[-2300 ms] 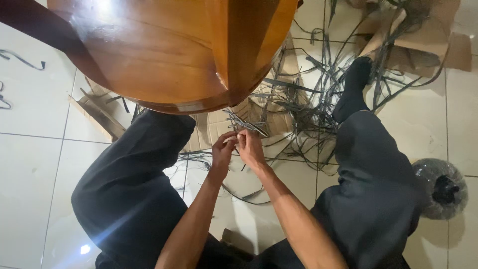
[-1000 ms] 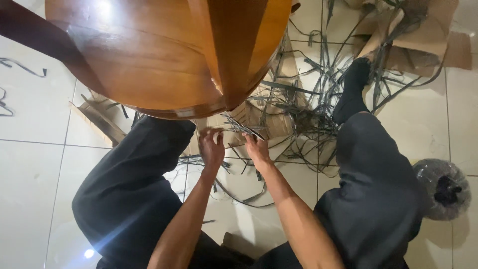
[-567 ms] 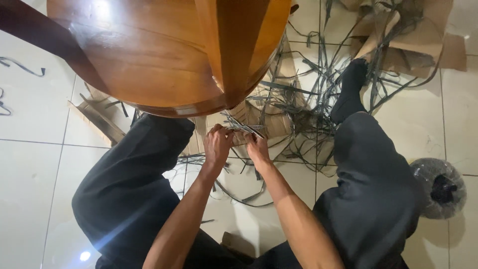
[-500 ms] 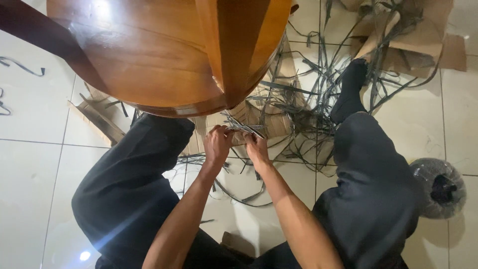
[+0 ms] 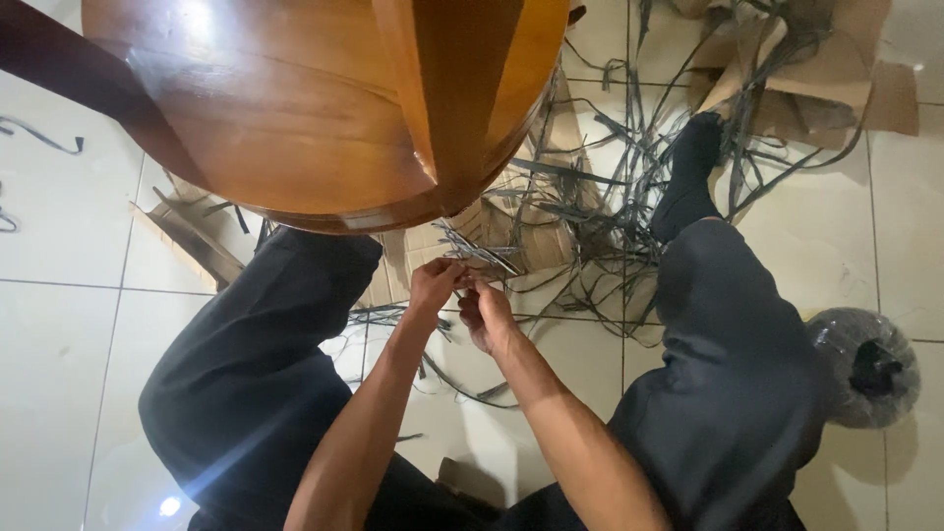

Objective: Wrapping or unwrapping the legs of a wooden chair with black plastic strips using scissors

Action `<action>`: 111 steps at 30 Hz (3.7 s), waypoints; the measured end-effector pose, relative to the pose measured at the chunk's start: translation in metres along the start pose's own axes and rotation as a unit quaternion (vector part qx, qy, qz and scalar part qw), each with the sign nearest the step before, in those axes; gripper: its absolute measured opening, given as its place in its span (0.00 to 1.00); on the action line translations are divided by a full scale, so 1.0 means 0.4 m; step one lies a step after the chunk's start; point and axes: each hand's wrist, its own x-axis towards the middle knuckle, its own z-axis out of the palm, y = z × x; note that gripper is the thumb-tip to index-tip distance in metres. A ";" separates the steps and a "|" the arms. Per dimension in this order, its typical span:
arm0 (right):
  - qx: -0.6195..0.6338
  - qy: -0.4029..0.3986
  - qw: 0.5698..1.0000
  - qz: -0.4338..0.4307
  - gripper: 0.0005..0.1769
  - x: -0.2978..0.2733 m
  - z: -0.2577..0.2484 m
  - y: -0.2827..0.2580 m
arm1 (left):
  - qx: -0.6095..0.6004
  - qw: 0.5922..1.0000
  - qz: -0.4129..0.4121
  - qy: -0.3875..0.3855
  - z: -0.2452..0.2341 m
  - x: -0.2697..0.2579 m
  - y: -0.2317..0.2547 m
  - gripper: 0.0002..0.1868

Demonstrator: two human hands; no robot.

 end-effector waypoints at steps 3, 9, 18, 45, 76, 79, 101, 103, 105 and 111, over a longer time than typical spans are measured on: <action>-0.008 -0.048 0.999 0.008 0.12 0.047 -0.028 0.022 | -0.095 0.993 -0.059 -0.024 -0.005 -0.026 0.032 0.14; -0.100 0.021 0.991 -0.089 0.07 0.048 -0.003 -0.003 | -0.194 0.974 -0.104 -0.056 -0.014 -0.020 0.027 0.16; -0.296 0.110 0.889 -0.331 0.15 0.178 -0.062 0.073 | -0.121 0.988 -0.092 0.030 0.017 -0.017 -0.007 0.14; -0.284 -0.001 0.907 -0.311 0.12 0.104 -0.056 0.019 | 0.074 0.964 0.202 0.156 -0.061 -0.198 0.165 0.02; -0.216 0.259 0.918 -0.210 0.14 0.339 -0.347 0.086 | -0.104 0.984 0.105 0.097 -0.063 -0.166 0.028 0.10; -0.246 0.291 0.905 -0.186 0.16 0.296 -0.370 0.139 | -0.089 0.991 0.086 0.056 -0.028 -0.201 -0.022 0.15; -0.277 0.409 0.751 -0.438 0.19 0.434 -0.498 -0.226 | 0.238 0.968 -0.079 -0.019 -0.660 -0.604 0.640 0.26; -0.276 0.412 0.757 -0.425 0.19 0.499 -0.507 -0.272 | 0.259 0.962 -0.087 -0.023 -0.632 -0.555 0.661 0.25; -0.275 0.414 0.763 -0.413 0.19 0.546 -0.513 -0.310 | 0.282 0.955 -0.095 -0.025 -0.609 -0.516 0.678 0.24; -0.264 0.463 0.725 -0.436 0.20 0.481 -0.447 -0.331 | 0.350 0.929 -0.119 -0.029 -0.588 -0.459 0.674 0.23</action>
